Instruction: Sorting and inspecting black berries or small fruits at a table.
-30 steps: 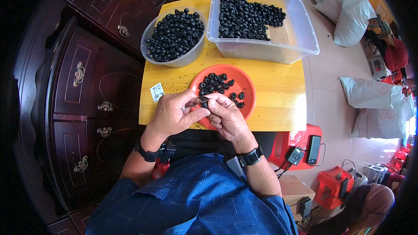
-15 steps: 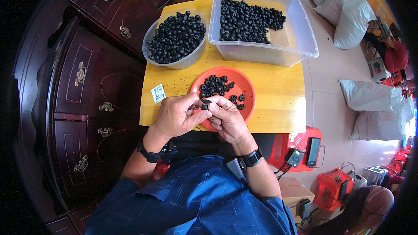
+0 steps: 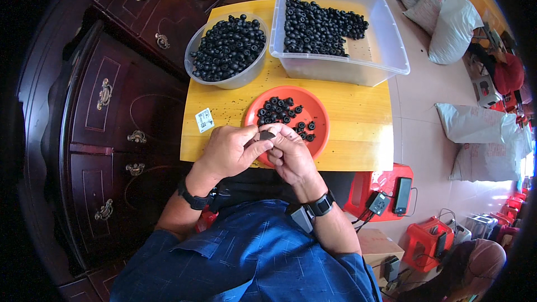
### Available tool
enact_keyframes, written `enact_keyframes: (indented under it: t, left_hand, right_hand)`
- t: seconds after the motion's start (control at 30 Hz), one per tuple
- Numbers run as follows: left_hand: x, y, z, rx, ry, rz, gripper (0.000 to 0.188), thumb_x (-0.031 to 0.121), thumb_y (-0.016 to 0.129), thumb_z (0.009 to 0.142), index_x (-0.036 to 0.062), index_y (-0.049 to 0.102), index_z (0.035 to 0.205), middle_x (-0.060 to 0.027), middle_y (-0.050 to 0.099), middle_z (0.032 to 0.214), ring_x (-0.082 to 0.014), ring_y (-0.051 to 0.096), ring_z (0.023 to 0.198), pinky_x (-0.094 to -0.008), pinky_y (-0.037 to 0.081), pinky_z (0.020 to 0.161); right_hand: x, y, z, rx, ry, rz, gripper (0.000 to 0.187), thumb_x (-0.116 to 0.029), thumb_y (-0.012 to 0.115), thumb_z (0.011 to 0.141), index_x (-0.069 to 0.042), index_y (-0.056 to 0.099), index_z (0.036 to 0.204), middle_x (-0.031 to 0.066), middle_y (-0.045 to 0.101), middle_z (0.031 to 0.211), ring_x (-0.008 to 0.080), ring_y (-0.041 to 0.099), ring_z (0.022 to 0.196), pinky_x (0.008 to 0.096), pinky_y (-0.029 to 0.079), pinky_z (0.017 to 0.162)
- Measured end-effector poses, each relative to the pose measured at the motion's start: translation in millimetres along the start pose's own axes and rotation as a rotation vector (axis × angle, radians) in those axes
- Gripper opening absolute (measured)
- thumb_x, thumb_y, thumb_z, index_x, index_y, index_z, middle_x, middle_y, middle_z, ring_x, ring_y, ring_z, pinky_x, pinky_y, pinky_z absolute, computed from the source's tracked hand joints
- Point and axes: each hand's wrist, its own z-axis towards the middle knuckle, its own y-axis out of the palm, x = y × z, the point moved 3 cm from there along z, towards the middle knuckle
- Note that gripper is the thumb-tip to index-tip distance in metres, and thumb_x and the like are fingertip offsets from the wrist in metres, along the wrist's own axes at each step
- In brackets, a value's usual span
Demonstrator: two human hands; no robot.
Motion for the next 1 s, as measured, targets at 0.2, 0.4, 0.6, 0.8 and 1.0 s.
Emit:
enact_keyframes:
  t: [0.2, 0.4, 0.6, 0.8, 1.0]
  left_hand:
    - [-2, -1, -3, 0.086, 0.048, -0.065, 0.027, 0.027, 0.077, 0.091, 0.0029, 0.065, 0.093, -0.0100, 0.064, 0.065, -0.0222, 0.063, 0.053, -0.0344, 0.045, 0.049]
    - [3, -11, 2, 0.122, 0.030, -0.227, 0.034, 0.010, 0.079, 0.087, 0.0048, 0.067, 0.118, -0.0034, 0.066, 0.073, -0.0078, 0.058, 0.055, -0.0251, 0.044, 0.051]
    - [-1, -9, 6, 0.088, 0.025, -0.213, 0.028, 0.012, 0.077, 0.087, 0.0037, 0.068, 0.112, -0.0059, 0.067, 0.073, -0.0148, 0.064, 0.060, -0.0303, 0.050, 0.055]
    - [-33, -60, 42, 0.425, -0.100, 0.158, 0.031, 0.019, 0.078, 0.086, 0.0026, 0.068, 0.109, -0.0107, 0.067, 0.072, -0.0246, 0.067, 0.061, -0.0358, 0.053, 0.058]
    - [-34, -68, 29, 0.378, -0.211, 0.162, 0.039, 0.022, 0.080, 0.084, 0.0047, 0.068, 0.117, -0.0102, 0.067, 0.071, -0.0227, 0.068, 0.063, -0.0339, 0.053, 0.060]
  right_hand:
    - [3, -4, 3, 0.018, -0.010, 0.056, 0.019, -0.013, 0.062, 0.101, -0.001, 0.065, 0.115, 0.0014, 0.063, 0.089, 0.0015, 0.043, 0.058, 0.0160, 0.037, 0.050]
    - [-1, 5, 5, -0.032, 0.018, 0.122, 0.017, -0.020, 0.062, 0.102, -0.007, 0.062, 0.114, -0.0015, 0.060, 0.092, 0.0012, 0.045, 0.060, 0.0155, 0.038, 0.050]
    - [2, 4, 5, 0.036, 0.054, 0.026, 0.013, -0.023, 0.060, 0.104, -0.012, 0.057, 0.109, -0.0010, 0.061, 0.091, 0.0031, 0.051, 0.064, 0.0162, 0.040, 0.050]
    - [2, -8, 8, 0.090, 0.087, 0.287, 0.023, -0.027, 0.055, 0.106, -0.007, 0.061, 0.114, 0.0118, 0.069, 0.116, 0.0149, 0.064, 0.080, 0.0237, 0.052, 0.063]
    - [-1, 8, 10, 0.161, 0.112, 0.336, 0.031, -0.026, 0.054, 0.105, -0.003, 0.059, 0.126, 0.0173, 0.062, 0.134, 0.0248, 0.066, 0.103, 0.0349, 0.057, 0.092]
